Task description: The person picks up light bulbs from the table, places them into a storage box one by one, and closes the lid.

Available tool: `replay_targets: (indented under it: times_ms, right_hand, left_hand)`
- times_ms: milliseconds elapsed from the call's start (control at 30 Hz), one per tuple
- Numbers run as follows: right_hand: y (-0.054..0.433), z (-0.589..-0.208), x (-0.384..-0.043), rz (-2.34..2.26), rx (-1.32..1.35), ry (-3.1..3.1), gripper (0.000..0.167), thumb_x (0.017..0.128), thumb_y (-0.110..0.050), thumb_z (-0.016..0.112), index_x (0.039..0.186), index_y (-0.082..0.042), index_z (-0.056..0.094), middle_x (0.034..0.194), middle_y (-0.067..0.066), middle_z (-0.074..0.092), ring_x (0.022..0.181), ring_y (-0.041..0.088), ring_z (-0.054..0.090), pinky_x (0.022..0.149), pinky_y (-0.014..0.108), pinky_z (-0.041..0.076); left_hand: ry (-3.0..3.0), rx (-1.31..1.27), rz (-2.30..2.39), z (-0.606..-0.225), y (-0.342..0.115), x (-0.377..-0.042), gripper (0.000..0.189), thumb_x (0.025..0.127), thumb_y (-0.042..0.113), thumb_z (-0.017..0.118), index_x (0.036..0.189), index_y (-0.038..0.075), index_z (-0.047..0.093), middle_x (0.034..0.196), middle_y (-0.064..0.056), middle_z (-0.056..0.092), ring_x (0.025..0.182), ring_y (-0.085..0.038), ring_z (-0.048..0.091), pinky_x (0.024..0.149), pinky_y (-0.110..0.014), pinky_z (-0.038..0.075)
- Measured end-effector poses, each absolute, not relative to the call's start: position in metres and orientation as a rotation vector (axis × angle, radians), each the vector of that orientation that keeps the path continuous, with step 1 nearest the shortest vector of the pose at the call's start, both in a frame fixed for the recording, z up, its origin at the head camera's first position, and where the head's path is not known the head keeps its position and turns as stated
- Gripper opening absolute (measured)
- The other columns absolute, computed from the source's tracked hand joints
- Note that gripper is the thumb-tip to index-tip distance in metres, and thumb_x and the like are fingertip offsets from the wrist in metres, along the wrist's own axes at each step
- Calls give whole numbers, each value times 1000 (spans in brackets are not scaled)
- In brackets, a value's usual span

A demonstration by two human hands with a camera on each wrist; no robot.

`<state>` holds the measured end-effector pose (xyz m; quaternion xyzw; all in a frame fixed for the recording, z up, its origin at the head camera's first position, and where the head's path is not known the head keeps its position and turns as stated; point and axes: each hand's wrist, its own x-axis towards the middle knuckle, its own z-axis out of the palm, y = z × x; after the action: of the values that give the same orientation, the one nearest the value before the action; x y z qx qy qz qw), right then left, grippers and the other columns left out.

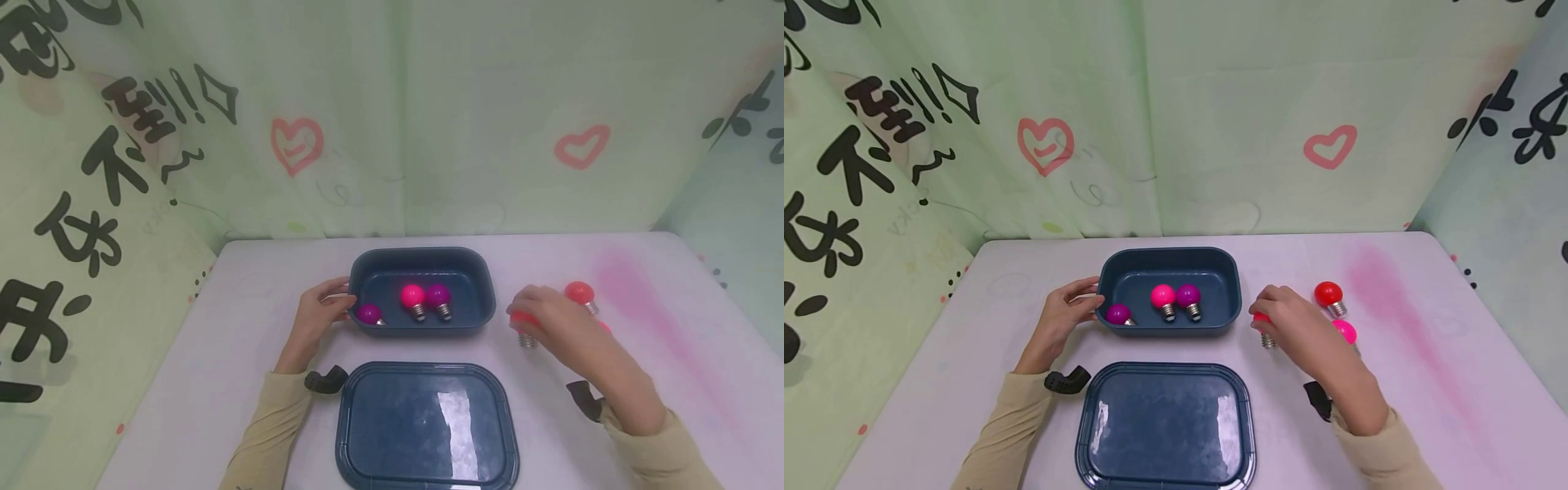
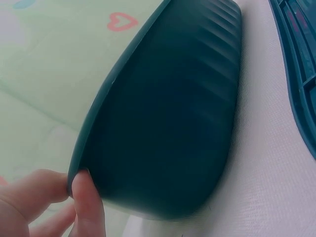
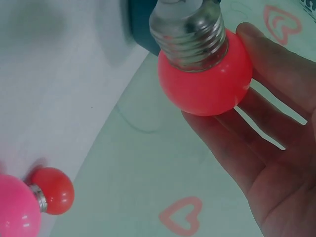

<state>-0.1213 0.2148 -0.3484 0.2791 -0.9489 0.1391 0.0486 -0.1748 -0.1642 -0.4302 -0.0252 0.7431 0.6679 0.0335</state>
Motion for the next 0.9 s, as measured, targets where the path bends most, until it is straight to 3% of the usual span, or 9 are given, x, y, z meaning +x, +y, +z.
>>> replay_targets:
  times_ms: [367, 900]
  right_hand:
    - [195, -341, -126, 543, 804, -2933, 28, 76, -7, 85, 101, -10, 74, 97, 2, 66, 94, 23, 62, 79, 39, 60]
    - [181, -342, -142, 567, 889, -2837, 26, 78, -4, 82, 103, -4, 73, 100, 8, 66, 95, 26, 62, 83, 43, 58]
  left_hand:
    - [2276, -66, 2055, -431, -164, -175, 46, 90, 8, 71, 134, 4, 60, 127, -22, 62, 94, -15, 67, 74, -25, 59]
    - [2263, -102, 2064, -432, -165, -176, 46, 89, 7, 71, 134, 4, 60, 127, -21, 62, 91, -12, 67, 72, -25, 59]
